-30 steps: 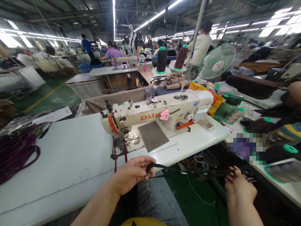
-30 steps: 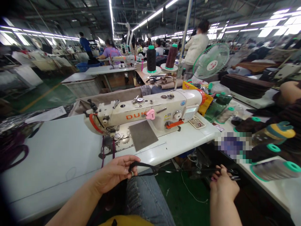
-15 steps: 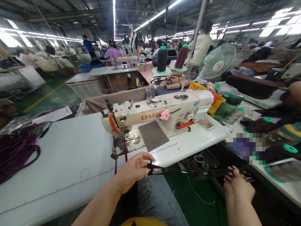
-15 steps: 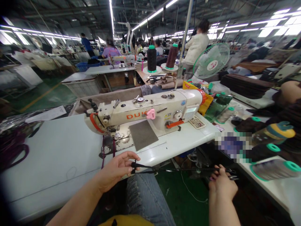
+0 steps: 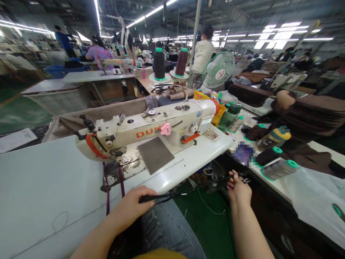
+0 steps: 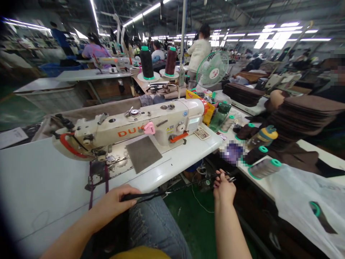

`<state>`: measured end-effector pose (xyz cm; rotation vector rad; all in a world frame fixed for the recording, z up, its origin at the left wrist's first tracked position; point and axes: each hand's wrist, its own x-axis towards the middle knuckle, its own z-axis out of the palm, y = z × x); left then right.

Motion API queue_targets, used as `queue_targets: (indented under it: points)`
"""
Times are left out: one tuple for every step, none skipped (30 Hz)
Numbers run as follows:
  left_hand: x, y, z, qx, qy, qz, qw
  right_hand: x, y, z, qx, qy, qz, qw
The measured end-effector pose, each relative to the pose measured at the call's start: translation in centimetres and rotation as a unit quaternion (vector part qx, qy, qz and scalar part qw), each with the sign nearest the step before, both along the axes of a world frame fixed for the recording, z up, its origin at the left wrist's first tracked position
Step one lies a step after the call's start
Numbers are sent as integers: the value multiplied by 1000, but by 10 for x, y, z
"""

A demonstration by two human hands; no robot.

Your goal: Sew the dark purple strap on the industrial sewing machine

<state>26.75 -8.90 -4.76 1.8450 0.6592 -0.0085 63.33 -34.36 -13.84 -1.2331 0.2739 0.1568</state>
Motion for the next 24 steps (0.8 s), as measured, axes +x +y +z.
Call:
queue_targets:
  points:
    - [1, -1, 0, 5, -5, -3, 1000, -1, 1, 2, 7, -2, 14, 1000]
    - [1, -2, 0, 5, -13, -7, 1000, -3, 2, 5, 14, -6, 29, 999]
    - [2, -3, 0, -3, -25, -9, 1000, -4, 3, 7, 22, -9, 43, 999]
    - [2, -5, 0, -19, -43, -9, 999, -6, 4, 10, 30, -13, 57, 998]
    - [3, -7, -1, -39, -66, -10, 997, -7, 5, 13, 38, -17, 71, 997]
    - [3, -9, -2, -62, -93, -13, 994, -9, 7, 16, 45, -22, 84, 995]
    - [3, -11, -2, -82, -118, -18, 989, -11, 8, 19, 53, -26, 97, 994]
    - [3, -12, -3, -95, -139, -26, 985, -13, 10, 21, 61, -29, 110, 992]
    - [3, -14, -3, -99, -151, -35, 983, -15, 11, 24, 68, -32, 122, 990]
    - [3, -15, -3, -94, -156, -44, 982, -17, 13, 27, 75, -35, 133, 988]
    - [3, -15, -2, -84, -155, -53, 983, -19, 14, 30, 82, -37, 142, 986]
    - [3, -16, -1, -70, -152, -59, 984, -21, 15, 32, 88, -38, 150, 984]
    - [4, -16, -1, -57, -147, -63, 985, -23, 16, 35, 93, -39, 158, 982]
    - [4, -16, 0, -46, -144, -64, 986, -25, 16, 37, 97, -39, 165, 981]
    - [4, -16, 1, -38, -141, -63, 987, -27, 17, 40, 99, -39, 173, 979]
    - [4, -16, 2, -33, -138, -61, 988, -29, 17, 43, 101, -39, 182, 977]
    - [5, -16, 3, -29, -134, -59, 989, -30, 17, 45, 101, -38, 191, 976]
    - [5, -16, 4, -25, -128, -57, 990, -32, 17, 48, 101, -38, 200, 974]
    - [5, -17, 5, -19, -119, -55, 991, -33, 18, 50, 101, -37, 208, 972]
    - [6, -17, 6, -11, -105, -53, 993, -34, 18, 52, 100, -36, 217, 970]
    - [7, -18, 6, 1, -89, -51, 995, -36, 18, 54, 98, -36, 226, 969]
    - [7, -19, 7, 14, -73, -49, 996, -37, 19, 56, 96, -36, 233, 967]
    - [8, -19, 7, 25, -60, -49, 997, -38, 19, 57, 93, -38, 241, 965]
    - [9, -20, 7, 33, -53, -52, 997, -39, 20, 58, 88, -40, 251, 963]
